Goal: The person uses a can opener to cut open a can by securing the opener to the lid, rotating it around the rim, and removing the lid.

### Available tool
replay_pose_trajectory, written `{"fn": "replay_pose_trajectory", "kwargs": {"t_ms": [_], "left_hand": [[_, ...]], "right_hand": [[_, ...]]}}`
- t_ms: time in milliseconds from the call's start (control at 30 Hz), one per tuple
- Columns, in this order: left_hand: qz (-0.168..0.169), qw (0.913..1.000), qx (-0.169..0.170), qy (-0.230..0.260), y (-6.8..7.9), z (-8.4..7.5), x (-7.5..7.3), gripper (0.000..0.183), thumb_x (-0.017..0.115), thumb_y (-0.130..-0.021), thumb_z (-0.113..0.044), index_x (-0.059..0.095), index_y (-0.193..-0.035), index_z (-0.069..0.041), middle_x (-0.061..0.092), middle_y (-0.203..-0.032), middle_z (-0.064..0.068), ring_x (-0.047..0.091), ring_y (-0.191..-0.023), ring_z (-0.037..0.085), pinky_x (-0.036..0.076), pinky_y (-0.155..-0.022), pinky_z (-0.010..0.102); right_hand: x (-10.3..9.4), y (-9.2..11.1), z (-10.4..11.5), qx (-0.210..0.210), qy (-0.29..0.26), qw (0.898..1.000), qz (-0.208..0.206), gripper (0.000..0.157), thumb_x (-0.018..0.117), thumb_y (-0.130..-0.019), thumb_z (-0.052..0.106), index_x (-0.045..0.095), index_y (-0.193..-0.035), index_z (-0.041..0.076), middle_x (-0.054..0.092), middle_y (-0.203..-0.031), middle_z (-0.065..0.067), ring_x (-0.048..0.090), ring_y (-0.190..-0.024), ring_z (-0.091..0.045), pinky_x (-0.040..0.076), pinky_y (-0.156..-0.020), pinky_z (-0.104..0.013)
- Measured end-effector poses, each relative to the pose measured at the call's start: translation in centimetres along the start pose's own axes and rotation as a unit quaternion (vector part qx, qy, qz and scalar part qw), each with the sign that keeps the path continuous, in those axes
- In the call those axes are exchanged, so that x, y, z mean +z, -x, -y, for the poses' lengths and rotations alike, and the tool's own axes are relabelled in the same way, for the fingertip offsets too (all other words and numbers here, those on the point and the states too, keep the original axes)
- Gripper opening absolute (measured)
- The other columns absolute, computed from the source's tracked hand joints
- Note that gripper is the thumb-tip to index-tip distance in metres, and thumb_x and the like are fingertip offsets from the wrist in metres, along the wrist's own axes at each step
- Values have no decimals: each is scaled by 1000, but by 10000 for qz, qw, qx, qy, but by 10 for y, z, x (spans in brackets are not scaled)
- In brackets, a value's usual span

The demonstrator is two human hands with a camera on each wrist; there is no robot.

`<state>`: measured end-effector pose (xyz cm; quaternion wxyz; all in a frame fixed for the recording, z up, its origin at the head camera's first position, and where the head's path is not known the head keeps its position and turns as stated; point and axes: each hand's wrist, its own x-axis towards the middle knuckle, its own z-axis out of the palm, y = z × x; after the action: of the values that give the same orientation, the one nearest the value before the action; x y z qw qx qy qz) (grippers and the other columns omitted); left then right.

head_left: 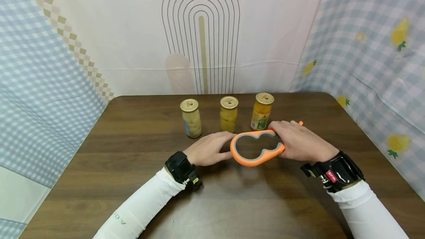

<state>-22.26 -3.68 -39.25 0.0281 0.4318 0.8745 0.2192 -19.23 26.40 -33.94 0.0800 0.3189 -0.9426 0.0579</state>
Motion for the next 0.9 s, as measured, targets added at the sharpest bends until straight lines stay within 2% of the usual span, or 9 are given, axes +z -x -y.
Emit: {"fn": "replay_pose_trajectory", "kwargs": {"t_ms": [133, 267, 333, 467, 700, 900], "left_hand": [[-92, 9968, -198, 770, -9, 1, 4, 54, 66, -99, -38, 51, -147, -20, 59, -143, -2, 56, -131, 11, 48, -110, 33], [-141, 9840, -339, 1742, -18, 3, 10, 54, 66, -99, -39, 50, -147, -22, 63, -139, -1, 62, -122, 10, 52, -102, 31], [-167, 9775, -401, 2064, -23, 4, 13, 55, 66, -99, -40, 49, -148, -21, 65, -136, 0, 64, -119, 11, 54, -99, 30], [-230, 9708, -480, 2339, -33, 2, 18, 61, 64, -99, -42, 45, -151, -16, 64, -137, 0, 62, -123, 13, 52, -102, 32], [-582, 9696, -350, 2351, -54, -2, 28, 62, 65, -100, -32, 41, -153, -10, 52, -152, 8, 54, -136, 20, 48, -110, 37], [-808, 9541, -408, 2854, -69, -7, 35, 59, 63, -102, -19, 37, -153, -6, 49, -152, 16, 56, -133, 27, 49, -110, 37]], "right_hand": [[-3, 1, 0, 75, -11, 10000, 54, 41, 87, -76, 38, 57, -96, 18, 56, -82, 9, 49, -76, -10, 39, -73, -30], [-6, 2, 0, 102, -45, 9999, 98, 41, 87, -76, 35, 57, -98, 17, 57, -84, 9, 50, -78, -10, 40, -73, -31], [-7, 2, 1, 108, -51, 9999, 112, 41, 88, -74, 31, 57, -98, 18, 58, -84, 9, 51, -78, -10, 40, -73, -31], [-9, 3, 1, 75, -49, 9999, 128, 43, 88, -70, 24, 58, -99, 17, 57, -83, 9, 50, -78, -10, 40, -73, -31], [-11, 5, 2, 74, -94, 9999, 114, 44, 89, -69, 22, 58, -100, 16, 57, -84, 9, 49, -76, -9, 39, -72, -31], [-15, 5, 2, 35, -152, 9999, 69, 44, 89, -69, 20, 58, -99, 15, 57, -83, 10, 49, -75, -8, 38, -72, -30]]}}
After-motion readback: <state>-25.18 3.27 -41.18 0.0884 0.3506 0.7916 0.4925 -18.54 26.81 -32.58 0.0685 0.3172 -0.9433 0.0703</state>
